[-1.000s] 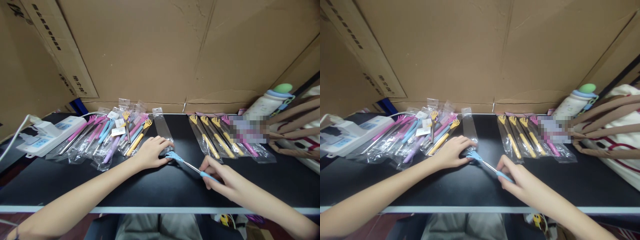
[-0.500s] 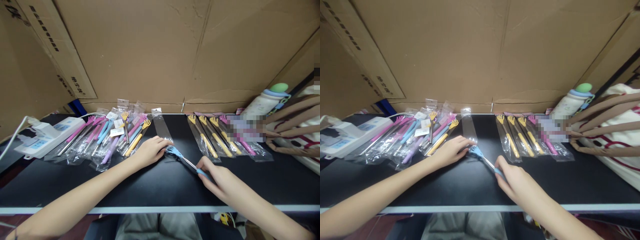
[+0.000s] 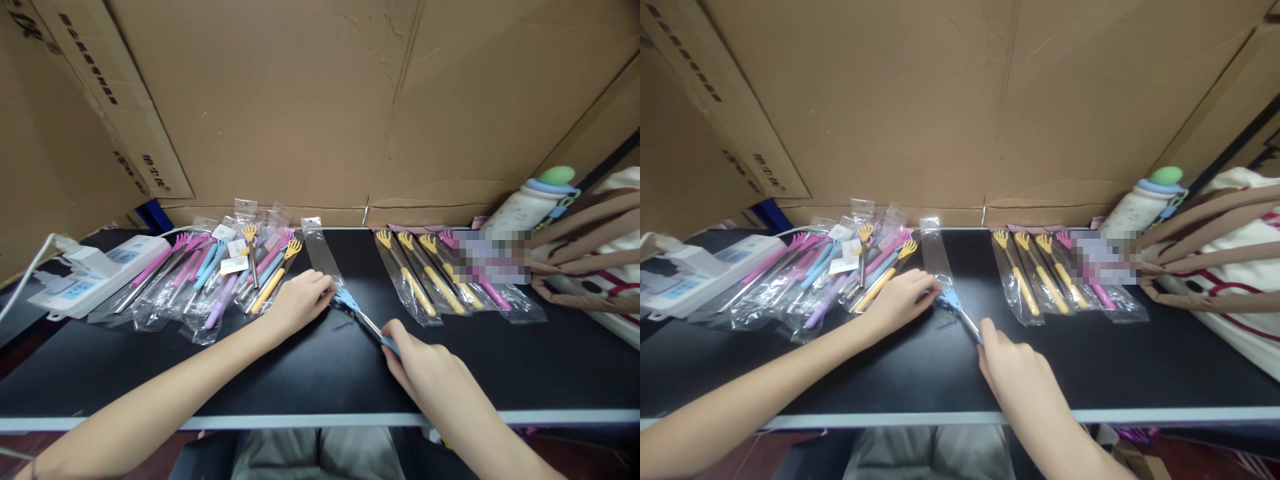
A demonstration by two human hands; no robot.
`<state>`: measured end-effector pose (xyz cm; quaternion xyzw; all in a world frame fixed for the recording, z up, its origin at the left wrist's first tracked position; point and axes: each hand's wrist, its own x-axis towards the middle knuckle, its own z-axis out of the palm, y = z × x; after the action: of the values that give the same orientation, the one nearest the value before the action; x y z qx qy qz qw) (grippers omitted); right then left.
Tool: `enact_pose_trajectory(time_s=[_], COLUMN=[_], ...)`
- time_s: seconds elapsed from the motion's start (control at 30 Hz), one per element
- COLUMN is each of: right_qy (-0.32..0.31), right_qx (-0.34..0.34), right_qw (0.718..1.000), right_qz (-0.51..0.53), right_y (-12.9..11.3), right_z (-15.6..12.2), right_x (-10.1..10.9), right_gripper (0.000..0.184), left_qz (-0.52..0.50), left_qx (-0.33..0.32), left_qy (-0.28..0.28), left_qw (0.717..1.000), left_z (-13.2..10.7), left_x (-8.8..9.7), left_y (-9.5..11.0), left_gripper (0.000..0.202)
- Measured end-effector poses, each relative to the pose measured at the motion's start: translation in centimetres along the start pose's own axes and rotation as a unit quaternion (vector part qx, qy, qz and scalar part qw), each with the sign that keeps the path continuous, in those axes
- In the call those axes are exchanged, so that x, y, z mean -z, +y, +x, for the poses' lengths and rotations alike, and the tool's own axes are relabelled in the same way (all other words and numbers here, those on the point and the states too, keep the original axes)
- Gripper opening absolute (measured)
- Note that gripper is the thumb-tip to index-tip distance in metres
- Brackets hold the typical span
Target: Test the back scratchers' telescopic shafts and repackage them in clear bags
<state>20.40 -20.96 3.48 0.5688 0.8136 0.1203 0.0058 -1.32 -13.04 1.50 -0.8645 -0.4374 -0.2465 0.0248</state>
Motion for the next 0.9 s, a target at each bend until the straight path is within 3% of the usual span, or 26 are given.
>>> enact_pose_trajectory(time_s=[0.17,0.4,0.5,0.7,0.9], right_qy=[0.019,-0.042,-0.037,-0.016,0.03], right_qx=[-0.026,-0.061,-0.064,-0.037,0.026], right_qw=[0.999,0.996,0.996,0.981,0.953], right_qz=[0.03,0.045,0.055,0.189,0.299], right_y=[-1.5,-2.0,-2.5,-3.2,-1.7], right_z=[0.3,0.9,1.5,2.3,1.1], right_x=[0.0,1.4,1.9,1.1,-0.3], right_gripper=[0.007,0.005,0.008,0.014,0.022], left_qz=[0.04,0.118,0.119,0.077,0.055], left_qx=[-0.023,-0.093,-0.123,-0.087,-0.072], left_qy=[0.015,0.039,0.051,0.016,-0.004], left_qw=[0.999,0.988,0.984,0.993,0.996], left_z=[0.0,-0.2,-0.3,-0.5,-0.4], left_x=[-0.1,-0.1,-0.2,-0.2,-0.4], left_y=[0.0,0.9,1.2,1.0,0.6], left_gripper=[0.015,0.019,0.017,0.018,0.018])
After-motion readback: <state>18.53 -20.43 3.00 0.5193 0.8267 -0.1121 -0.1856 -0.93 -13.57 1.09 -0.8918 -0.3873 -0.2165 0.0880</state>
